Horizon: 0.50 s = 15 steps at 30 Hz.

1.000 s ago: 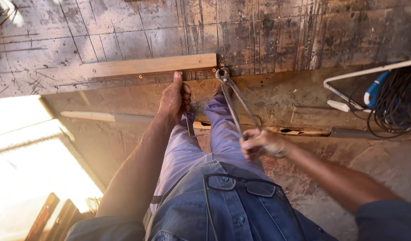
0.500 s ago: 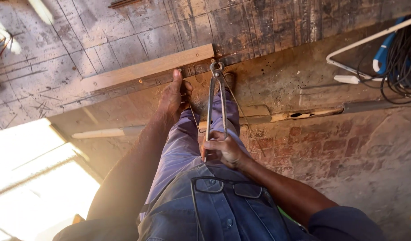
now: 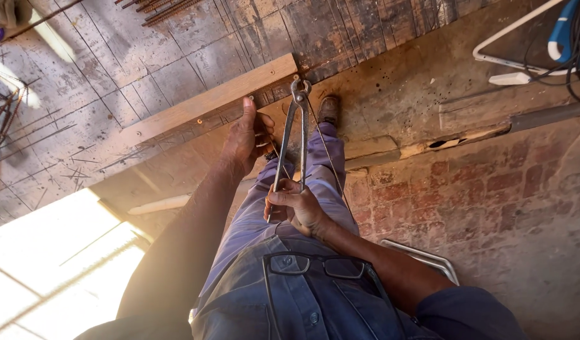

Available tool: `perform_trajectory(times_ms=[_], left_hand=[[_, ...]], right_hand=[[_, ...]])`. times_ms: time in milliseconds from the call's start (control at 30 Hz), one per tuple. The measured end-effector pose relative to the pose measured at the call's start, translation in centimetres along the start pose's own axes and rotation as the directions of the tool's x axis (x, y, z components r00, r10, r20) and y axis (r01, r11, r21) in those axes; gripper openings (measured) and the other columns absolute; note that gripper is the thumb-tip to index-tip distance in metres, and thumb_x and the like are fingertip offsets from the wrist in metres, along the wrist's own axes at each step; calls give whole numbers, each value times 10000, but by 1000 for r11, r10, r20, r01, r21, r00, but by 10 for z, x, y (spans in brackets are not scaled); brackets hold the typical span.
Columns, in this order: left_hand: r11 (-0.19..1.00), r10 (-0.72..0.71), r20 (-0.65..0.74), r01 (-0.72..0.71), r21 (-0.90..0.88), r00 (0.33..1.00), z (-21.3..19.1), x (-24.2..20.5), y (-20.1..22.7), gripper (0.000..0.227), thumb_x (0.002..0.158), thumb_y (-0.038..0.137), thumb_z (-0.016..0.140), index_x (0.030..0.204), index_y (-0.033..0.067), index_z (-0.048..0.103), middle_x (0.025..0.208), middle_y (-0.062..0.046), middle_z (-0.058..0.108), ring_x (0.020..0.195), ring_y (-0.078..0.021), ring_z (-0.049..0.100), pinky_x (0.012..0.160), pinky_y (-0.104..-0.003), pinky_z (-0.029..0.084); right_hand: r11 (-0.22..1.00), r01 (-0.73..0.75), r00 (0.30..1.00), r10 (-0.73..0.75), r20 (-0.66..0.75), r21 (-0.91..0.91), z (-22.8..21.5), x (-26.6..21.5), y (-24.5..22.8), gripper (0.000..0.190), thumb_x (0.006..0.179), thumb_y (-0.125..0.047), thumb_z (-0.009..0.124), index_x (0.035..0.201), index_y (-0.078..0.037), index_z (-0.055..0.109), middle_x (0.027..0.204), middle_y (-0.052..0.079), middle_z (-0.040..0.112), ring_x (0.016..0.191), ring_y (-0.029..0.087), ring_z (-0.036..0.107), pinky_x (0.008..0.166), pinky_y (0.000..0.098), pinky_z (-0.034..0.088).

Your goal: Using end-cutting pliers to twist and cut wire ties on a metal structure

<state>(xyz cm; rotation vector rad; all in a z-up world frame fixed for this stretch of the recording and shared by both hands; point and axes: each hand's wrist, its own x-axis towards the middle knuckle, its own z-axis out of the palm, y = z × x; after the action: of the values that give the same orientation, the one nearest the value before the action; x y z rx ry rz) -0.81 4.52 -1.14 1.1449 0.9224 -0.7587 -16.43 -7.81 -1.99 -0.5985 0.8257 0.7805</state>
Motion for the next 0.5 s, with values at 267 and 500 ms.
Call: perform_trajectory(times_ms=[267, 500], left_hand=[[1000, -14, 74, 13, 16, 997, -10, 6, -4, 714, 905, 744, 419, 861, 79, 675, 769, -87, 617, 689, -213, 632, 647, -336, 557], [1000, -13, 109, 10, 23, 994, -15, 10, -6, 715, 895, 758, 418, 874, 89, 669, 786, -76, 612, 708, -209, 634, 654, -330, 558]], right_hand=[[996, 68, 998, -67, -3, 54, 16, 11, 15, 210, 841, -71, 777, 995, -55, 635, 776, 185, 703, 728, 329, 756, 683, 456, 643], [994, 87, 996, -87, -8, 59, 23, 14, 17, 212, 842, -80, 773, 999, -69, 631, 776, 168, 704, 731, 311, 761, 669, 441, 647]])
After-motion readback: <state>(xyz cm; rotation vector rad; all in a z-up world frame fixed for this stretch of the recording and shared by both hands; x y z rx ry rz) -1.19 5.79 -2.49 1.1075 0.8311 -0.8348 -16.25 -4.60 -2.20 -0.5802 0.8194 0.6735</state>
